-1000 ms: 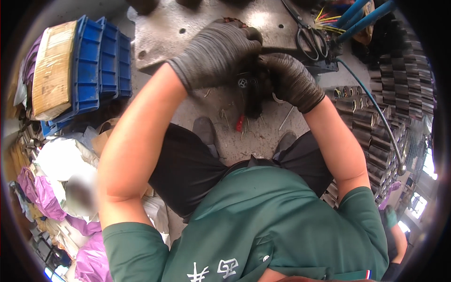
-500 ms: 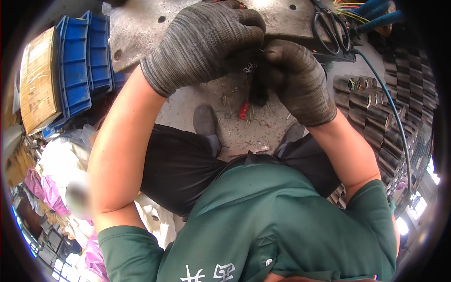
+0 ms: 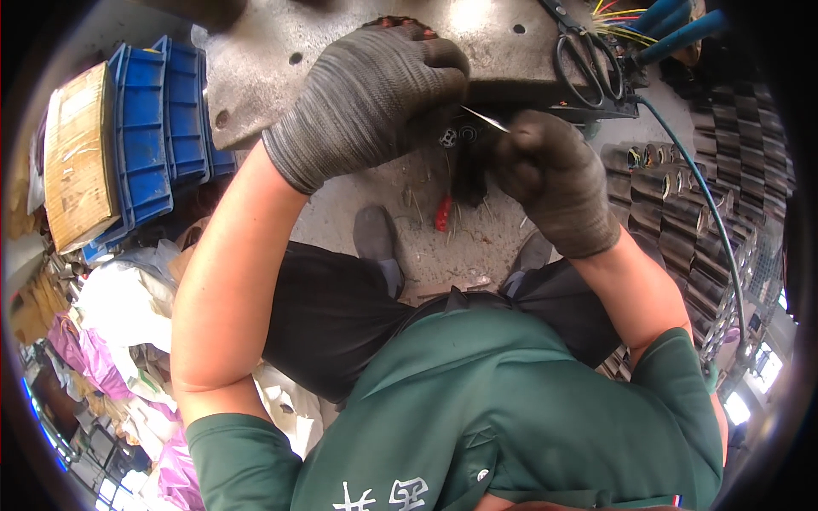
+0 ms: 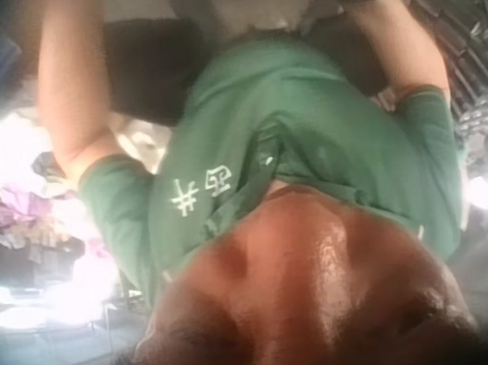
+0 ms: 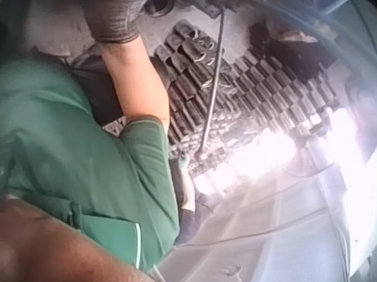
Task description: The person connects wires to an electrical component using shears to trim wires and pliers to crimp connectors. The person handles several colored wires and a small cylindrical housing at a workbench.
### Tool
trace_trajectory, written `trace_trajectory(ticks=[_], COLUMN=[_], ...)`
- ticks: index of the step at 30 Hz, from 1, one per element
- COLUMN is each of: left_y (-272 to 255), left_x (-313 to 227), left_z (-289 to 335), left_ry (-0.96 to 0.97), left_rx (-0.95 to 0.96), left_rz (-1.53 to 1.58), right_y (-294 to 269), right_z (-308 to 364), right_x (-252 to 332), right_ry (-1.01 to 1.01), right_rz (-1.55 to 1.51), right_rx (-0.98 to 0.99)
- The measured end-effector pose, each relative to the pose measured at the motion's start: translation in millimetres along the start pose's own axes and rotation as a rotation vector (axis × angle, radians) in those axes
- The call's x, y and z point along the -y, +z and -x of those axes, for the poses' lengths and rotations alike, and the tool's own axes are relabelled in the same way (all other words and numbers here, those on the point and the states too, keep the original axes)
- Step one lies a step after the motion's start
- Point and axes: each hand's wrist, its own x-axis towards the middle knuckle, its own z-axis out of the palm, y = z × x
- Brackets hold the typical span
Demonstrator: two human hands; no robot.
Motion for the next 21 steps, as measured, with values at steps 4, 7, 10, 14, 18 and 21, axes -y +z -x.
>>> trace_trajectory(ticks=[4,7,10,14,18,21], left_y=[-16,-14,-21,-30,-46,-66], left_x=[23,29,21,9,3,0], left_z=[3,7,4,3,10,26], left_ry=[-0.177,-0.137,-0.131,-0.154,-0.261,-0.355], left_rx=[-0.024,-0.035,-0.049,-0.114,-0.366,-0.494], left_rz=[0.000,0.031,0.107,0.107,0.185,-0.085], right_y=[-42,-18,-33,-33,-33,-28], right_z=[24,39,36,34,25,22], right_x=[10,25,-9,-4,13,38], right_ry=[-0.033,0.074,-0.339,-0.465,-0.801,-0.853], right_rz=[-0.030,0.575,1.507,1.629,1.393,1.164], right_rx=[0.015,0.029,0.300,0.240,0.089,-0.078])
